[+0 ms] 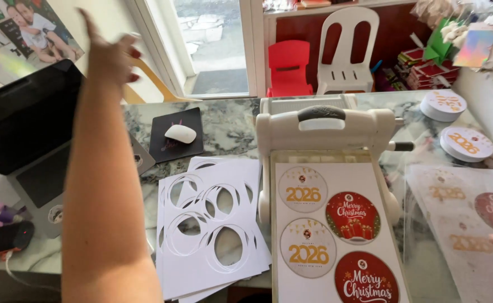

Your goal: The person places printed paper sheets with circular designs into a die-cutting machine. They align the paper with a circular metal die, close the machine, and crank the handle to cut the shapes. Finally, they remove the cut paper circles from the sheet.

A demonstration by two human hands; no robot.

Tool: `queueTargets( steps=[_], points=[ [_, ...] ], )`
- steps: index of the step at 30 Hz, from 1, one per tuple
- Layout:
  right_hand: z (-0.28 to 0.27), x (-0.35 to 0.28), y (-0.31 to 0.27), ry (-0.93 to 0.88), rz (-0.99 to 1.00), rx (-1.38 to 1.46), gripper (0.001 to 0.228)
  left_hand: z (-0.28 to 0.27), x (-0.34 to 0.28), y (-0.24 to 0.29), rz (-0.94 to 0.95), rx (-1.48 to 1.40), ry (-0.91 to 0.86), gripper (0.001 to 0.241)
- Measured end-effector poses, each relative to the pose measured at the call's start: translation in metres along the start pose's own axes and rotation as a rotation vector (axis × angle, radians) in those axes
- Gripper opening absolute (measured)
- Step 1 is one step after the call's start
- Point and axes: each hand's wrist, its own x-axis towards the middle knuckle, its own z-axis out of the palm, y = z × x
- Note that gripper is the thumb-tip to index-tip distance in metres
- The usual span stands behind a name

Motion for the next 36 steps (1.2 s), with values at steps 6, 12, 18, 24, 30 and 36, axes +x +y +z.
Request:
queueTargets(
  steps=[6,12,18,24,30,36],
  points=[
    [0.113,0.048,-0.374,-0.360,-0.145,-0.354,0.049,0.039,-0.048,0.066,0.246,-0.115,-0.296,0.043],
    [0.197,0.068,-0.426,-0.603,-0.333,-0.164,0.054,0.141,-0.285,0.034,0.468,0.285,-0.570,0.046],
    [0.235,0.085,-0.414,-0.559,-0.030,-0.029,0.073,0.166,-0.323,0.020,0.297,0.329,-0.626,0.050],
    [0.236,0.097,-0.429,-0.658,0.213,-0.147,0.085,0.177,-0.323,0.018,0.257,0.363,-0.600,0.051],
    [0.235,0.096,-0.428,-0.641,0.195,-0.165,0.089,0.176,-0.307,0.021,0.162,0.338,-0.670,0.051],
    [0.234,0.096,-0.432,-0.622,0.237,-0.123,0.092,0.153,-0.314,0.040,-0.074,-0.055,-0.858,0.051]
  ],
)
